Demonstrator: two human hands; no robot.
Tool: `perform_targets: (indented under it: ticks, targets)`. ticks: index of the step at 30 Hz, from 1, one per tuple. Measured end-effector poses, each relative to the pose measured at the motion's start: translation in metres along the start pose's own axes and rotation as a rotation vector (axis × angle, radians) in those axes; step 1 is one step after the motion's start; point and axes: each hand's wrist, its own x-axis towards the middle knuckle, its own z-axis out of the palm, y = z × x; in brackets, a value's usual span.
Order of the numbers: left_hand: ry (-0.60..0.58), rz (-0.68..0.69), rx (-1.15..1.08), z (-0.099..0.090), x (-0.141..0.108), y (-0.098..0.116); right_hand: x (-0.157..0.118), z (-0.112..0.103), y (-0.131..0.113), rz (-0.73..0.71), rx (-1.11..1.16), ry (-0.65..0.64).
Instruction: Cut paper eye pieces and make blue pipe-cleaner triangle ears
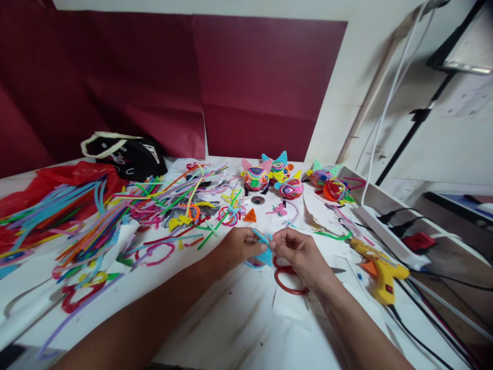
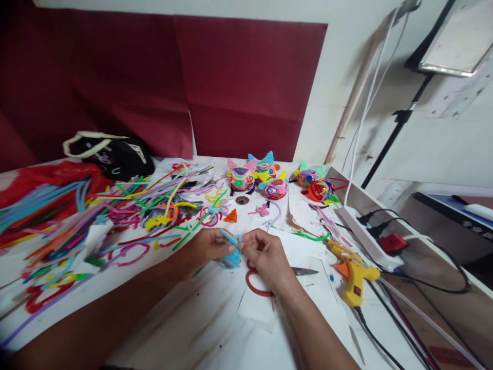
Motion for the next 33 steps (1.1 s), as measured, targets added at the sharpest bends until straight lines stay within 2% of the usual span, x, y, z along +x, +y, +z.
perform_targets:
  ticks: [8, 13, 22, 28, 33]
  targets:
    - [0.038, 0.073, 0.041, -0.003, 0.004, -0.010, 0.002, -0.002, 0.005, 0.115, -0.018, -0.017]
    - [0.052, 0.094, 0.076, -0.002, 0.004, -0.011, 0.001, -0.002, 0.006, 0.105, -0.037, -0.024]
    - [0.149, 0.018, 0.005, 0.004, 0.002, 0.001, 0.001, -0.002, 0.006, 0.066, -0.094, -0.033]
    - [0.144, -0.020, -0.049, 0.006, 0.002, 0.001, 0.000, -0.001, 0.005, 0.074, -0.123, -0.044]
    - [0.096, -0.033, -0.105, 0.002, 0.001, 0.004, -0.001, -0.002, 0.005, 0.049, -0.132, -0.057]
